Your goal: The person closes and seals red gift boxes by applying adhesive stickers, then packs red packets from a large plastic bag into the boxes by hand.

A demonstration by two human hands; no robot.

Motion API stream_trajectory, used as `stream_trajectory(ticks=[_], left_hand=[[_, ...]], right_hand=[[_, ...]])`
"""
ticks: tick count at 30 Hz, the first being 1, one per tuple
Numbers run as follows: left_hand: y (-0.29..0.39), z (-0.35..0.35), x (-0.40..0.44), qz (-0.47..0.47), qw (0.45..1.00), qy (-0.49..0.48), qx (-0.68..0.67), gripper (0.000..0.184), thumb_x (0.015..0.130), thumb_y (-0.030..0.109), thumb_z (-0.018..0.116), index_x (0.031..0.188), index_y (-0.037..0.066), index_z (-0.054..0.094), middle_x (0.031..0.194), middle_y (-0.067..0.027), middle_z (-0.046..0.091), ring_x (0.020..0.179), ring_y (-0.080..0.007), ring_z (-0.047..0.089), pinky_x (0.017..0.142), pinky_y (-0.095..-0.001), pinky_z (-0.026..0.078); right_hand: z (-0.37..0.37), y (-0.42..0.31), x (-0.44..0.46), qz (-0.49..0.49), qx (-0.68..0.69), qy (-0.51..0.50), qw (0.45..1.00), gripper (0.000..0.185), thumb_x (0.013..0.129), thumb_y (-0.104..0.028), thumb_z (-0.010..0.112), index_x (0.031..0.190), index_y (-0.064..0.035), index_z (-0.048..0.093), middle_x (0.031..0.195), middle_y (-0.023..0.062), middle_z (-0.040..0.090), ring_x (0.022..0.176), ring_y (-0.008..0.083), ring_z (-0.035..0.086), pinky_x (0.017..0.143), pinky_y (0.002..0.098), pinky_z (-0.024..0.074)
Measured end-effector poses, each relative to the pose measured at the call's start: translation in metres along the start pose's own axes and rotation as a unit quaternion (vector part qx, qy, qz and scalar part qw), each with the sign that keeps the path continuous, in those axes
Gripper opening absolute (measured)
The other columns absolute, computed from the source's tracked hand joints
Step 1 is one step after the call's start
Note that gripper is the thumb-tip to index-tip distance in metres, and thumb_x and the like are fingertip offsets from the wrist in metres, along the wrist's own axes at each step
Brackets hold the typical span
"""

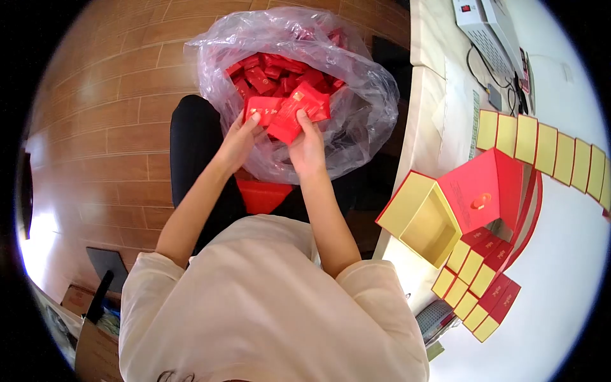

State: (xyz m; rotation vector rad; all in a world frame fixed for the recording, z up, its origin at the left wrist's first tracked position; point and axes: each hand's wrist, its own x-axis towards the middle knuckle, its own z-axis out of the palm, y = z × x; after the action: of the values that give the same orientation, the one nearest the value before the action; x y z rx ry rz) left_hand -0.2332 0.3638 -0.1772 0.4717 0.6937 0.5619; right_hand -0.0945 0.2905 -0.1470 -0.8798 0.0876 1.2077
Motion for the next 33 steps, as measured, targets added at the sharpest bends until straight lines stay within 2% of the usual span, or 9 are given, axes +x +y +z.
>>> stream_trajectory(ticks=[3,6,9,12,19,26,28,32,33], left_hand=[[-0.001,0.016,-0.003,0.062,0.983,0.037,-0.167,0.036,0.093,0.021,0.062,0.124,0.004,0.053,0.123,-0.009,0.06,0.113,-0.0221,0.057,0.101,-0.0387,0.043],[0.011,0.002,-0.002,0.1,0.971,0.088,-0.2,0.035,0.091,0.019,0.065,0.121,0.004,0.053,0.122,-0.0107,0.06,0.11,-0.0212,0.059,0.099,-0.0374,0.045],[0.037,-0.014,-0.015,0.153,0.977,0.122,-0.086,0.044,0.087,0.011,0.069,0.124,0.003,0.047,0.118,-0.0133,0.06,0.107,-0.0211,0.06,0.094,-0.0343,0.049],[0.049,-0.031,-0.023,0.189,0.969,0.157,0.034,0.056,0.084,0.006,0.071,0.129,0.004,0.039,0.117,-0.0114,0.055,0.105,-0.0205,0.059,0.091,-0.0332,0.05],[0.054,-0.031,-0.053,0.076,0.988,0.108,0.077,0.048,0.084,0.008,0.07,0.122,0.007,0.04,0.112,-0.0083,0.056,0.103,-0.0177,0.059,0.091,-0.0316,0.05],[0.051,-0.017,-0.061,0.032,0.988,0.12,0.097,0.032,0.085,0.014,0.072,0.109,0.005,0.053,0.099,-0.0055,0.064,0.087,-0.0147,0.064,0.079,-0.0298,0.053],[0.046,-0.01,-0.066,0.041,0.989,0.111,0.09,0.029,0.086,0.013,0.071,0.109,0.005,0.055,0.1,-0.0048,0.064,0.088,-0.0145,0.064,0.08,-0.0303,0.053],[0.031,0.02,-0.076,0.061,0.992,0.099,0.046,0.045,0.09,0.014,0.066,0.131,0.007,0.049,0.11,-0.0041,0.06,0.099,-0.0143,0.059,0.085,-0.0295,0.05],[0.031,0.03,-0.078,0.066,0.992,0.101,0.04,0.041,0.091,0.016,0.064,0.128,0.007,0.05,0.109,-0.0045,0.061,0.098,-0.0152,0.06,0.084,-0.0301,0.05]], right_hand=[[0.005,0.008,-0.017,-0.021,0.004,-0.013,1.0,0.044,0.091,-0.01,0.063,0.132,-0.0093,0.046,0.13,0.0048,0.053,0.12,0.02,0.051,0.103,0.0392,0.041],[-0.007,0.005,-0.024,-0.036,-0.001,0.005,0.999,0.049,0.089,-0.008,0.064,0.134,-0.0079,0.044,0.131,0.0052,0.053,0.121,0.0194,0.05,0.104,0.0375,0.0394],[-0.003,-0.01,-0.038,-0.078,-0.128,-0.046,0.988,0.052,0.088,-0.007,0.065,0.135,-0.0063,0.043,0.131,0.0055,0.053,0.121,0.0182,0.05,0.105,0.0356,0.0383],[0.002,-0.023,-0.053,-0.051,-0.208,-0.096,0.972,0.055,0.088,-0.007,0.066,0.136,-0.0045,0.041,0.132,0.0059,0.053,0.122,0.0166,0.049,0.105,0.0336,0.0365],[0.001,-0.025,-0.067,0.014,-0.224,-0.158,0.961,0.057,0.092,-0.022,0.064,0.14,-0.0028,0.038,0.132,0.0052,0.053,0.121,0.0154,0.05,0.104,0.0312,0.0366],[-0.002,-0.028,-0.072,0.04,-0.186,-0.126,0.974,0.054,0.092,-0.023,0.065,0.135,-0.0014,0.042,0.129,0.0059,0.055,0.116,0.0145,0.053,0.102,0.0301,0.0381],[-0.005,-0.017,-0.069,-0.093,-0.31,-0.041,0.945,0.048,0.09,-0.016,0.066,0.129,0.0002,0.043,0.121,0.0094,0.057,0.112,0.0162,0.054,0.099,0.0304,0.0404],[-0.003,0.006,-0.069,-0.17,-0.365,-0.007,0.915,0.045,0.088,-0.01,0.066,0.124,0.0009,0.041,0.116,0.0128,0.057,0.108,0.0181,0.055,0.096,0.0306,0.0422],[0.0,0.012,-0.07,-0.188,-0.384,-0.003,0.904,0.046,0.087,-0.008,0.066,0.124,0.0007,0.04,0.115,0.0136,0.056,0.107,0.0184,0.055,0.094,0.0305,0.0429]])
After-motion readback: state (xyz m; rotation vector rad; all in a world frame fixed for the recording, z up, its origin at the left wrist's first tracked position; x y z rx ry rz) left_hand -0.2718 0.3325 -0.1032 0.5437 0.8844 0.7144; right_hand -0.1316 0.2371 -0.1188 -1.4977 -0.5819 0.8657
